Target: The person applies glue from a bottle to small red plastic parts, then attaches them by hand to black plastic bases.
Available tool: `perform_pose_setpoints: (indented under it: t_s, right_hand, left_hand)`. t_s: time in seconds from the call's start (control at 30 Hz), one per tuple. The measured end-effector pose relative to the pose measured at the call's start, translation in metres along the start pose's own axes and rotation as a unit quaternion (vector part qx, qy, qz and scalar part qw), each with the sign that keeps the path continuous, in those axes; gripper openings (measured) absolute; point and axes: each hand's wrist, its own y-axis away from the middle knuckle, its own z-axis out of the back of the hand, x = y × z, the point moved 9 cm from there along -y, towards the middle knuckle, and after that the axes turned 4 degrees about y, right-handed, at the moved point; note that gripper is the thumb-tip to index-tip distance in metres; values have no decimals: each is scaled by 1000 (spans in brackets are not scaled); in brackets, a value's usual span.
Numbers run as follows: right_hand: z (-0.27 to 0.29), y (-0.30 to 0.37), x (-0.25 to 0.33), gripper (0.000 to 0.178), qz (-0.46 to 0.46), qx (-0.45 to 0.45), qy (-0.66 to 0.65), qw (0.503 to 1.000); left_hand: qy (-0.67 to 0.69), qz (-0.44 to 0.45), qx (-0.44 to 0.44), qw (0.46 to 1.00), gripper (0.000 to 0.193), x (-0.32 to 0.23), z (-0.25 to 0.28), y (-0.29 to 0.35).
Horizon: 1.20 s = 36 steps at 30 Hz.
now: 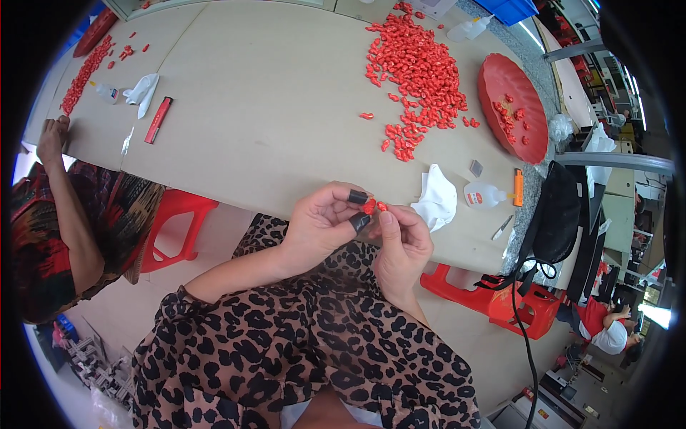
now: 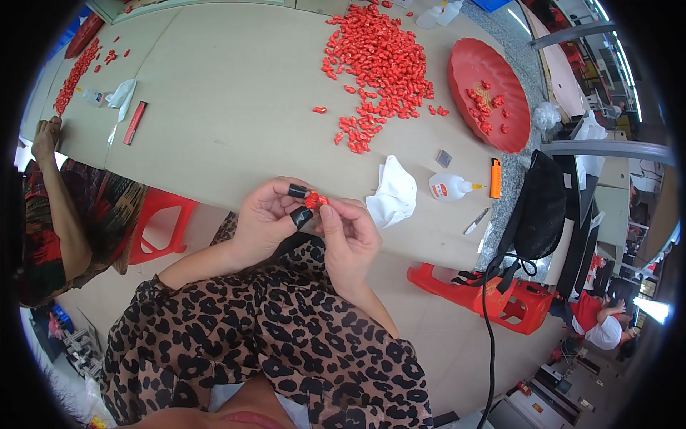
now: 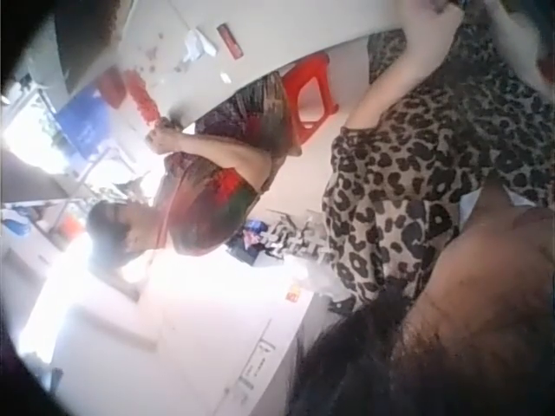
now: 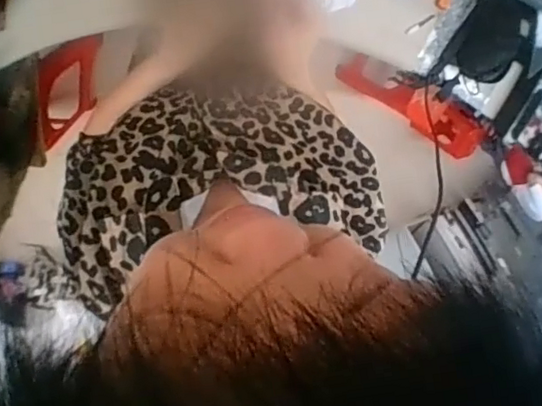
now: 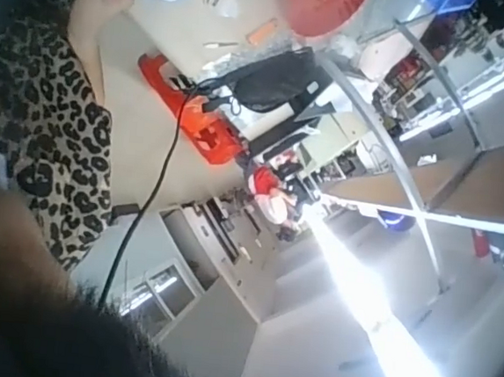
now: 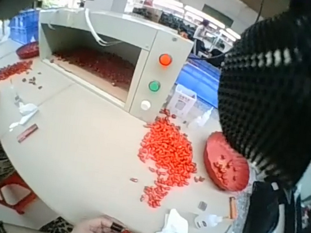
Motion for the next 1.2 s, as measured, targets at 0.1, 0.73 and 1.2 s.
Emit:
perform_pose_setpoints:
  t_s: [0.1, 0.73, 1.2]
  right_hand:
    - [-2, 1, 1, 9, 16, 2, -10, 1000]
    - [-5, 2, 7, 11, 37, 39, 37, 998]
    - [-6, 1, 9, 8, 47, 33, 39, 998]
  left_hand:
    - [14, -18, 19, 1000, 22, -4, -5, 0]
    - [6, -4, -3, 1000, 19, -4, 5, 1]
    - [-1, 24, 16, 1000, 19, -6, 1, 0]
